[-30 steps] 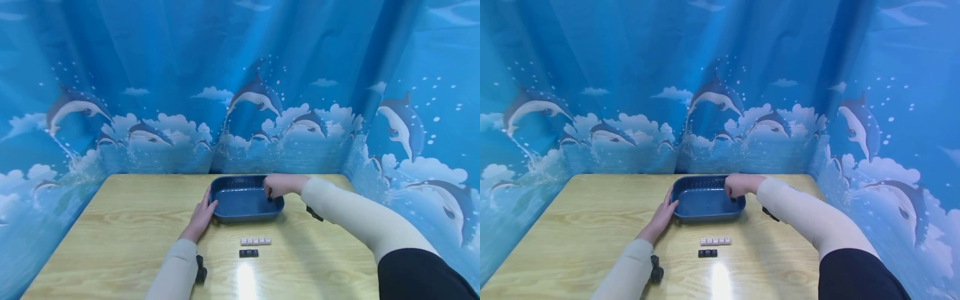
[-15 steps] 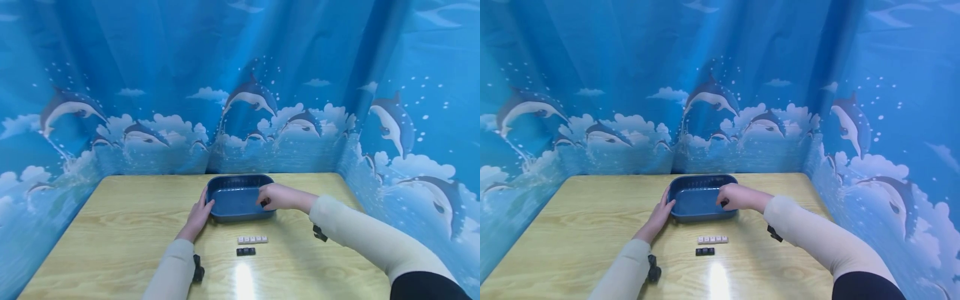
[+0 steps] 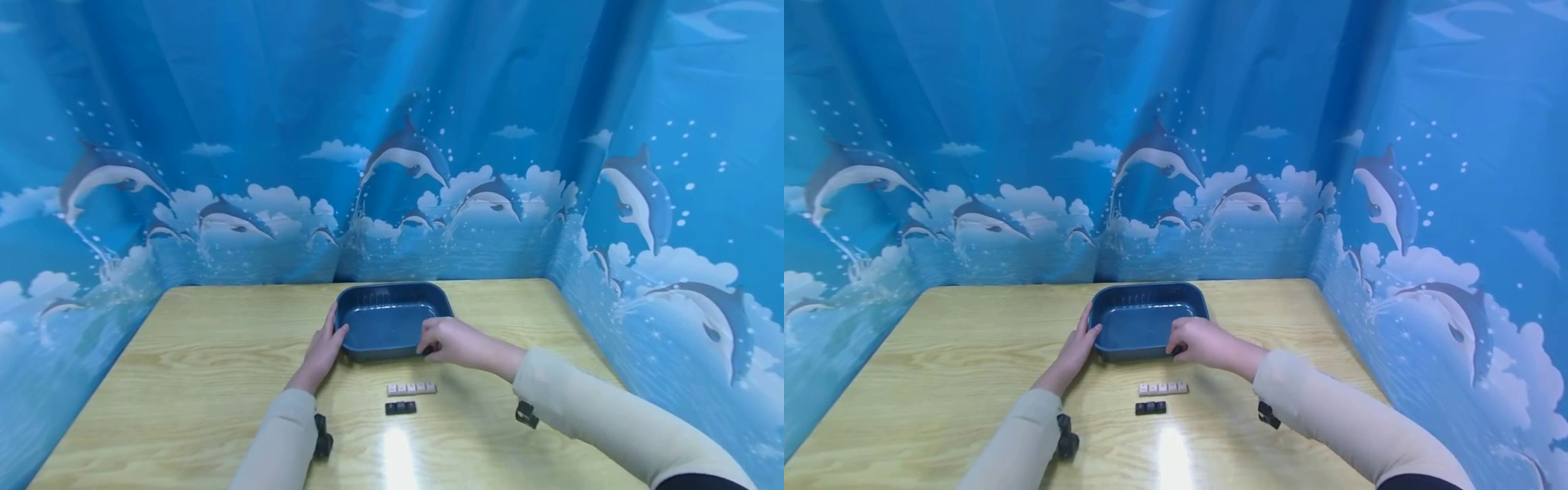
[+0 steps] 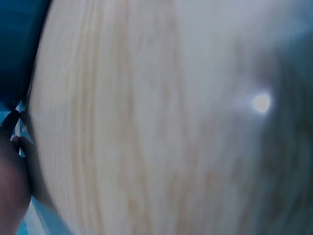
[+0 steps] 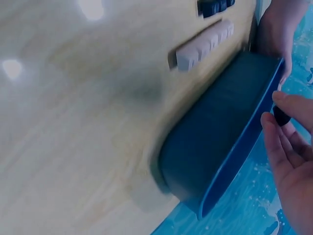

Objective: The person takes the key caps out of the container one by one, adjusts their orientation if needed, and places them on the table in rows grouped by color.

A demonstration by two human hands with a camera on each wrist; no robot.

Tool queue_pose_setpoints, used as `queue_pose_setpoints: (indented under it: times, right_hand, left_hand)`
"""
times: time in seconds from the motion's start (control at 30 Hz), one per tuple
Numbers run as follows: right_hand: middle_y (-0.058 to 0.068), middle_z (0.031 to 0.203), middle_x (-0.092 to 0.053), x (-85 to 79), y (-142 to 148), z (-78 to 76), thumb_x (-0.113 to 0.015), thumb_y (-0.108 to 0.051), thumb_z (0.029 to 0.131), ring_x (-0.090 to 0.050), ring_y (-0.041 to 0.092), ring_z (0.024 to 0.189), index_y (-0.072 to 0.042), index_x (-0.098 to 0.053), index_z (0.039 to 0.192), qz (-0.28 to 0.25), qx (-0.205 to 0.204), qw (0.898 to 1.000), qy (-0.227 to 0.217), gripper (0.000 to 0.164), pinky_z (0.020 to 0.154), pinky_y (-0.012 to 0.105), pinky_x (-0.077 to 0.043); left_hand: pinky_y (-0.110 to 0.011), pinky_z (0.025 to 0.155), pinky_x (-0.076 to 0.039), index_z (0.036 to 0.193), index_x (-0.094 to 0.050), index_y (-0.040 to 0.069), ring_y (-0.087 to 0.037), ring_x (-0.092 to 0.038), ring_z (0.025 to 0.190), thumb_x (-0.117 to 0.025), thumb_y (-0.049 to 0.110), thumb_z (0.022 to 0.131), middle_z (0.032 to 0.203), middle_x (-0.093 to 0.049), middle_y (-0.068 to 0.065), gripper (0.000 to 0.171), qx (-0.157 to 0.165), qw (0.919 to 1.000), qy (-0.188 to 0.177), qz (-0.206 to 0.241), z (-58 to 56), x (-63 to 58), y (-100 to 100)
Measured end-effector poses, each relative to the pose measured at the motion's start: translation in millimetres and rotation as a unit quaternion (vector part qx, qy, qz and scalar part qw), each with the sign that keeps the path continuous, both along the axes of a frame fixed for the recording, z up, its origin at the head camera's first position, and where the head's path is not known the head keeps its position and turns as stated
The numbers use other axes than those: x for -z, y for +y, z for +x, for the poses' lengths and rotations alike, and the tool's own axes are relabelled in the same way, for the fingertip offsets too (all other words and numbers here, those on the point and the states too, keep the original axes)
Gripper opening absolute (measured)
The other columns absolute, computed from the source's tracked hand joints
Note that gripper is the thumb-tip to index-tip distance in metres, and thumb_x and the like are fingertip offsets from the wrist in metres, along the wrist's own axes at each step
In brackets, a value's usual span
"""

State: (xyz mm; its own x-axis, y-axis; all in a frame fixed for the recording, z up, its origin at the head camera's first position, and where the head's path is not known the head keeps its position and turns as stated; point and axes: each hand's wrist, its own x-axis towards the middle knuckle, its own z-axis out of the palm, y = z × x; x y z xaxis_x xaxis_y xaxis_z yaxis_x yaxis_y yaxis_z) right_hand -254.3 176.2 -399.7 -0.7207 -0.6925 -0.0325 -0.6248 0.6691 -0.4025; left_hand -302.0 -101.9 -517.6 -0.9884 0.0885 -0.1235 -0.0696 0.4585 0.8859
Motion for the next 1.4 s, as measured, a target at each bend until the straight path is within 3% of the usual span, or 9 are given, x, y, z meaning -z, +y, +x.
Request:
queue_pose_setpoints:
  times: [0.27, 0.5, 0.87, 1.07, 1.4]
  right_hand:
    - [-0.006, 0.088, -0.057, 16.3, 1.0, 19.4, -0.073, 0.005, 0.08, -0.057, 0.004, 0.077, -0.004, -0.076, 0.102, -0.032, 0.041, 0.999, -0.012, 0.024, 0.067, 0.016, -0.052]
    - [-0.006, 0.085, -0.06, 29.4, 1.2, 31.7, -0.077, -0.002, 0.079, -0.055, 0.006, 0.075, -0.003, -0.075, 0.104, -0.046, 0.078, 0.996, -0.019, 0.024, 0.063, 0.019, -0.051]
    - [-0.005, 0.081, -0.064, 51.2, 1.1, 48.9, -0.076, 0.0, 0.076, -0.057, 0.005, 0.07, -0.005, -0.075, 0.094, -0.071, 0.125, 0.989, -0.04, 0.018, 0.063, 0.019, -0.052]
    - [-0.008, 0.077, -0.063, 60.2, -3.9, 57.5, -0.077, -0.002, 0.075, -0.055, 0.002, 0.067, -0.006, -0.075, 0.093, -0.062, 0.151, 0.985, -0.056, 0.018, 0.061, 0.02, -0.051]
    - [-0.013, 0.071, -0.056, 74.2, -8.7, 68.1, -0.079, -0.011, 0.077, -0.049, 0.001, 0.062, -0.009, -0.075, 0.093, -0.026, 0.165, 0.985, -0.047, 0.016, 0.057, 0.02, -0.046]
  left_hand:
    - [-0.069, 0.109, -0.013, 0.158, -0.005, 0.03, -0.047, -0.014, 0.142, -0.04, 0.044, 0.102, 0.16, -0.017, -0.016, 0.068, 0.001, 1.0, -0.006, 0.002, -0.7, 1.4, -2.0]
    - [-0.067, 0.11, -0.013, 0.158, -0.006, 0.03, -0.045, -0.014, 0.143, -0.04, 0.044, 0.101, 0.161, -0.017, -0.014, 0.068, -0.001, 1.0, -0.006, -0.002, -0.3, -0.4, -1.7]
    - [-0.066, 0.111, -0.013, 0.158, -0.005, 0.029, -0.044, -0.016, 0.143, -0.039, 0.043, 0.101, 0.16, -0.019, -0.015, 0.068, -0.001, 0.9999, -0.007, -0.009, -3.8, -0.7, -1.4]
    - [-0.067, 0.11, -0.012, 0.158, -0.004, 0.03, -0.044, -0.014, 0.143, -0.039, 0.045, 0.101, 0.161, -0.017, -0.015, 0.068, -0.001, 0.9999, -0.011, -0.006, -3.1, -2.4, -1.9]
    - [-0.067, 0.11, -0.013, 0.158, -0.004, 0.032, -0.044, -0.014, 0.143, -0.039, 0.045, 0.101, 0.161, -0.017, -0.014, 0.068, 0.002, 0.9999, -0.013, -0.01, -2.2, -0.4, -0.6]
